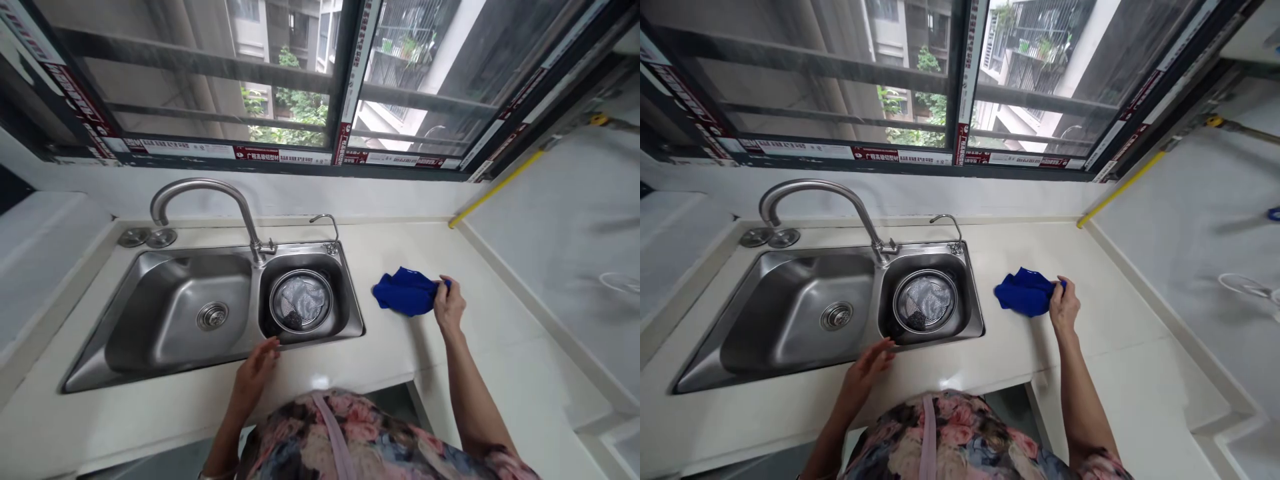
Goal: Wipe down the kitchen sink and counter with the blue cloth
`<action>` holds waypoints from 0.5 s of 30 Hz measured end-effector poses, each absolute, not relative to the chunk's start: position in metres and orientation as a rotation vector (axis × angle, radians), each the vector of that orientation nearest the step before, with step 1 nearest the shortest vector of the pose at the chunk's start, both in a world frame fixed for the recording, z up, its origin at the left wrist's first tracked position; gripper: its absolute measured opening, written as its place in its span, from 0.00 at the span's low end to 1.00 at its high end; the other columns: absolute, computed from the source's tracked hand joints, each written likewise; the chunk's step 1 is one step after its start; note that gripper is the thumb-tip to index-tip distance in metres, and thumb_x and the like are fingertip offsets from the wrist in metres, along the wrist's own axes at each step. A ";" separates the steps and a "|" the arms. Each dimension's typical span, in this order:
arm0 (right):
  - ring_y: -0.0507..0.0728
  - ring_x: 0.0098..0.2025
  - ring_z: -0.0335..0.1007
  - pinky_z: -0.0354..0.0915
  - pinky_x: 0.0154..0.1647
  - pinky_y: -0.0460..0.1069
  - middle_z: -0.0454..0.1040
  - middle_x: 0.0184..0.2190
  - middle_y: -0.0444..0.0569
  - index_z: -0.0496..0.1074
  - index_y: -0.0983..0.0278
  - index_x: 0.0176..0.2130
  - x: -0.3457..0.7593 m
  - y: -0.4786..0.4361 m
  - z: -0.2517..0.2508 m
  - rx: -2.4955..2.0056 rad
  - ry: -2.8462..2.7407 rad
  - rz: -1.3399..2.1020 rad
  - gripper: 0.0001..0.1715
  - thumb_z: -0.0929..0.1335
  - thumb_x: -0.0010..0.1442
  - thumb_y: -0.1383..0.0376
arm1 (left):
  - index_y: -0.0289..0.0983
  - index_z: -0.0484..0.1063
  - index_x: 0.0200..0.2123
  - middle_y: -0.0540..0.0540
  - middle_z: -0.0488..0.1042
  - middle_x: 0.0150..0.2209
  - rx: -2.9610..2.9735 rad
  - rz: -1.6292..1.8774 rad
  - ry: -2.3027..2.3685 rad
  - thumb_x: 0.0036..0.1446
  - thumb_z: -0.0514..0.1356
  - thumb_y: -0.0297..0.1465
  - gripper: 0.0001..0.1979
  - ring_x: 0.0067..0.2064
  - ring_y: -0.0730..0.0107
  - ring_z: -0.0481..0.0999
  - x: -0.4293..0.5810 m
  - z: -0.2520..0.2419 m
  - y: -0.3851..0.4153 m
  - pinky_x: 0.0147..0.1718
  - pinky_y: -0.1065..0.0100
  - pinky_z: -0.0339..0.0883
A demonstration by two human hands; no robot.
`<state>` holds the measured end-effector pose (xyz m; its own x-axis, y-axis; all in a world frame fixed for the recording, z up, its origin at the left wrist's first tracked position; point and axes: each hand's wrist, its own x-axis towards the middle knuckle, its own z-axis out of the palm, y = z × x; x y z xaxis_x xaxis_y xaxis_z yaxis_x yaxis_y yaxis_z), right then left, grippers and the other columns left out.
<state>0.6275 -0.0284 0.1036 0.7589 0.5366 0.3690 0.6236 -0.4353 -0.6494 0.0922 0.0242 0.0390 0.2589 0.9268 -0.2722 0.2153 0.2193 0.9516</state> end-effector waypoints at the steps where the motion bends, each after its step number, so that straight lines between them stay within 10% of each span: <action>1: 0.69 0.52 0.81 0.74 0.58 0.65 0.82 0.52 0.65 0.70 0.67 0.66 0.624 -0.025 0.094 -2.174 -0.900 -0.103 0.43 0.56 0.68 0.42 | 0.38 0.74 0.59 0.34 0.81 0.58 1.362 0.744 1.325 0.62 0.58 0.59 0.35 0.54 0.48 0.84 0.081 0.032 0.025 0.59 0.45 0.78; 8: 0.79 0.67 0.65 0.65 0.61 0.77 0.63 0.75 0.61 0.68 0.59 0.72 0.533 -0.026 0.020 -2.633 -1.431 -0.153 0.36 0.58 0.74 0.50 | 0.36 0.75 0.58 0.32 0.77 0.62 2.066 1.039 1.780 0.71 0.52 0.45 0.24 0.66 0.48 0.75 0.010 -0.022 0.004 0.67 0.45 0.70; 15: 0.67 0.61 0.72 0.75 0.55 0.58 0.68 0.70 0.58 0.71 0.55 0.71 0.564 -0.010 0.029 -2.603 -1.702 0.015 0.32 0.59 0.77 0.50 | 0.28 0.70 0.63 0.24 0.74 0.62 1.929 0.845 2.090 0.70 0.49 0.49 0.33 0.67 0.37 0.72 -0.006 -0.038 -0.025 0.68 0.35 0.66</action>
<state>0.5643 -0.0098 0.0286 0.4011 0.9160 0.0095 0.9157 -0.4007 -0.0320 -0.0062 -0.0255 -0.0378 -0.1460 0.9584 0.2453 0.8595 0.0001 0.5111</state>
